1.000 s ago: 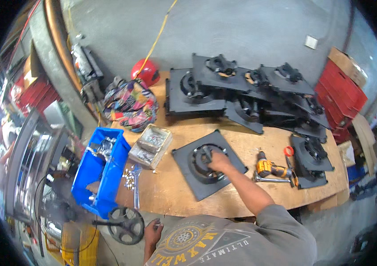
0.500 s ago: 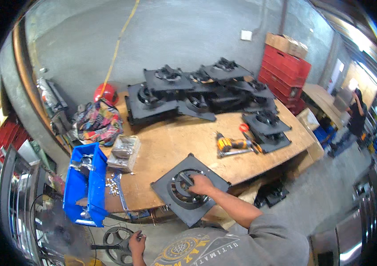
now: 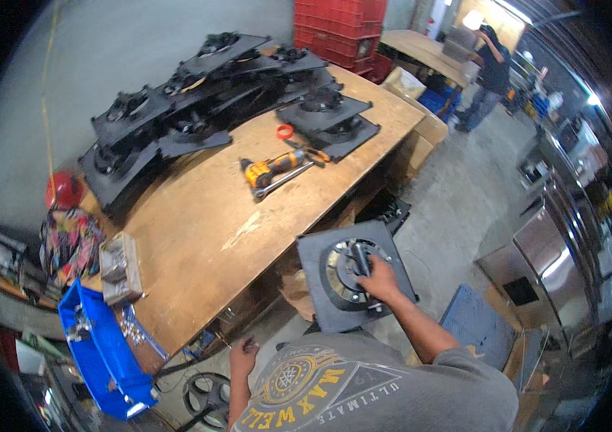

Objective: The person assembles black plastic fan housings on a wooden workbench. They repeatedly pick up housings, insert small metal fasteners by hand, and place the completed units into a blue bin. Tools including a drill and wrench are visible on the table but not used during the clip.

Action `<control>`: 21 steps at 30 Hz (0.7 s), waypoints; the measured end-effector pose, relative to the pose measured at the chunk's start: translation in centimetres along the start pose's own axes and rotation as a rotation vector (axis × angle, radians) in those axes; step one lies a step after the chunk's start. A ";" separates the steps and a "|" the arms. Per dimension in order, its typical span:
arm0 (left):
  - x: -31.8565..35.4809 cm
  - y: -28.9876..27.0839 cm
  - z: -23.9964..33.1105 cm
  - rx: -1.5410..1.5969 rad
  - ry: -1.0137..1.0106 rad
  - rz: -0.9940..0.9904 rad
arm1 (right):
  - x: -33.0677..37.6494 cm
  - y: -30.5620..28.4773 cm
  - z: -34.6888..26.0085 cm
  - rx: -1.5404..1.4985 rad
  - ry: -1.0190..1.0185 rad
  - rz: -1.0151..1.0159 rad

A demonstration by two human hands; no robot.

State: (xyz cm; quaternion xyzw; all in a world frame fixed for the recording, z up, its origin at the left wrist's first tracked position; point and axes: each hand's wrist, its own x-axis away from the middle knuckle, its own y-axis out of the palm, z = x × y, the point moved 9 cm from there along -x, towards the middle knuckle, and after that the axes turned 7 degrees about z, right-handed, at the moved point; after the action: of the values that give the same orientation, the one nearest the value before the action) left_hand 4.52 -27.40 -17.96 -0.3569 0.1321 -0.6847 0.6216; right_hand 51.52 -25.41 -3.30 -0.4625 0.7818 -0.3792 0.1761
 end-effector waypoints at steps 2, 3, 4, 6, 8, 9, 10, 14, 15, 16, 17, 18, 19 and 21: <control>-2.8 -1.1 6.3 0.034 0.100 -0.012 | 0.3 -2.0 5.1 0.126 0.136 0.053; -4.3 -1.3 10.4 -0.008 0.204 -0.003 | 0.4 -2.9 7.9 0.200 0.225 0.065; -5.7 -1.1 14.3 -0.083 0.263 -0.007 | 0.4 -4.0 10.0 0.158 0.241 0.112; -8.2 1.2 23.3 0.035 0.420 -0.156 | 0.7 -5.7 15.0 0.115 0.358 0.159; -11.7 4.9 31.9 -0.114 0.553 -0.234 | -0.7 -6.6 19.5 0.022 0.430 0.120; -13.5 7.2 36.0 -0.123 0.596 -0.253 | -1.1 -6.9 22.0 -0.006 0.504 0.101; -15.2 10.0 39.7 -0.099 0.629 -0.293 | -2.2 -7.0 24.2 -0.049 0.510 0.039; -20.1 22.7 51.7 -0.409 1.137 -0.189 | -9.5 -6.0 32.5 0.178 0.459 -0.060; -21.9 26.1 53.7 -0.546 1.249 -0.173 | -12.4 -5.0 34.8 0.211 0.436 -0.123; -23.9 28.1 55.0 -0.546 1.262 -0.146 | -15.0 -3.6 37.0 0.244 0.394 -0.184; -25.7 29.8 55.1 -0.592 1.241 -0.148 | -17.2 -1.7 39.2 0.266 0.355 -0.254; -27.2 31.2 54.5 -0.664 1.204 -0.181 | -20.0 0.4 41.0 0.240 0.263 -0.285; -28.8 32.6 54.0 -0.713 1.156 -0.215 | -21.7 2.7 42.9 0.216 0.214 -0.324; -30.1 33.4 53.6 -0.607 1.183 -0.253 | -26.7 8.2 48.1 0.242 0.233 -0.462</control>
State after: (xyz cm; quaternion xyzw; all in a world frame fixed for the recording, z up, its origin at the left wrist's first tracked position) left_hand 64.01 8.77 -10.53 -0.0934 0.5939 -0.7647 0.2319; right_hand 90.38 -20.91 -42.78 -0.5572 0.6199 -0.5504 0.0477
